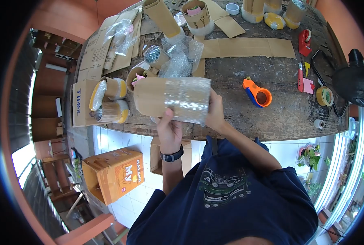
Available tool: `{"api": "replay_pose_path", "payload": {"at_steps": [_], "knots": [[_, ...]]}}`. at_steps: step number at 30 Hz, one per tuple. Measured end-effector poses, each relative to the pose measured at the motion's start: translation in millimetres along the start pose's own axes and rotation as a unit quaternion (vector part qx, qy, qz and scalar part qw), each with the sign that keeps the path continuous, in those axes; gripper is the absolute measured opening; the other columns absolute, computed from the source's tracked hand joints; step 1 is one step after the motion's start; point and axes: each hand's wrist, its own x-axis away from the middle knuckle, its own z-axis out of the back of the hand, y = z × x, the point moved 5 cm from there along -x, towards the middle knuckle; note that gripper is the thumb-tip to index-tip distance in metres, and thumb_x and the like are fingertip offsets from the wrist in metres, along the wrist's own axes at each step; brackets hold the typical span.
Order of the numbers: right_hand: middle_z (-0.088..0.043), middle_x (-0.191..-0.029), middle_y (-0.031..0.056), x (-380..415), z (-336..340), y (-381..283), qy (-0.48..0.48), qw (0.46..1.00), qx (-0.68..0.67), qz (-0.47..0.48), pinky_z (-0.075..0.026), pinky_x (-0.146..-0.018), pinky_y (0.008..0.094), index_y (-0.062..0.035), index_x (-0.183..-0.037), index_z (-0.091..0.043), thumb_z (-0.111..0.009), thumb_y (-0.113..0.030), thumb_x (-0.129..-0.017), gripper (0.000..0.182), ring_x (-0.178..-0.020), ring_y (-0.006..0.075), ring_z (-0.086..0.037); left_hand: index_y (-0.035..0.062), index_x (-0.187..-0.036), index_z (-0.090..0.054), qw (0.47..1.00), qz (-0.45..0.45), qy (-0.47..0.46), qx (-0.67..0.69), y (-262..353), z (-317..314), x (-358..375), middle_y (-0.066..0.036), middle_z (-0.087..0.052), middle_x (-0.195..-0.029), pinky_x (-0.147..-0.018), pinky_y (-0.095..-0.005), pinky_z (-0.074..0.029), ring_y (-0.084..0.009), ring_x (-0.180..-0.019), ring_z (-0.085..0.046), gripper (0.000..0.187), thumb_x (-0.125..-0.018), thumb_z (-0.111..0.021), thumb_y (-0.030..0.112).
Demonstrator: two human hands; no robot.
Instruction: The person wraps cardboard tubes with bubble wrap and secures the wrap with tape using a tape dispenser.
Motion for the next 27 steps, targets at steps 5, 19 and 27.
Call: {"api": "replay_pose_path", "payload": {"at_steps": [5, 19, 27], "knots": [[-0.066, -0.110, 0.0064, -6, 9, -11, -0.053, 0.989, -0.137, -0.020, -0.048, -0.087, 0.0269, 0.0036, -0.123, -0.054, -0.079, -0.005, -0.074, 0.056, -0.098, 0.0100, -0.060, 0.0097, -0.137, -0.039, 0.993, -0.028, -0.049, -0.101, -11, 18, 10, -0.005, -0.051, -0.129, -0.102, -0.0360, -0.040, -0.0196, -0.122, -0.048, 0.076, -0.075, -0.081, 0.022], [-0.064, -0.107, 0.0109, -8, 19, -34, -0.121, 0.979, -0.081, -0.144, -0.046, -0.088, 0.0311, 0.0068, -0.115, -0.055, -0.076, -0.011, -0.076, 0.047, -0.098, 0.0147, -0.059, 0.0069, -0.135, -0.043, 0.979, -0.027, -0.162, -0.118, -40, 40, -9, -0.006, -0.052, -0.130, -0.101, -0.0461, -0.044, -0.0262, -0.121, -0.051, 0.090, -0.062, -0.087, 0.037], [-0.064, -0.109, 0.0127, 17, 18, -17, -0.141, 0.913, -0.197, -0.327, -0.051, -0.085, 0.0263, 0.0042, -0.129, -0.045, -0.071, 0.001, -0.079, 0.057, -0.098, 0.0156, -0.063, 0.0033, -0.128, -0.048, 0.979, 0.026, -0.186, -0.082, -42, 36, -20, -0.008, -0.059, -0.115, -0.089, -0.0367, -0.050, -0.0219, -0.103, -0.060, 0.070, -0.068, -0.083, 0.015]]}}
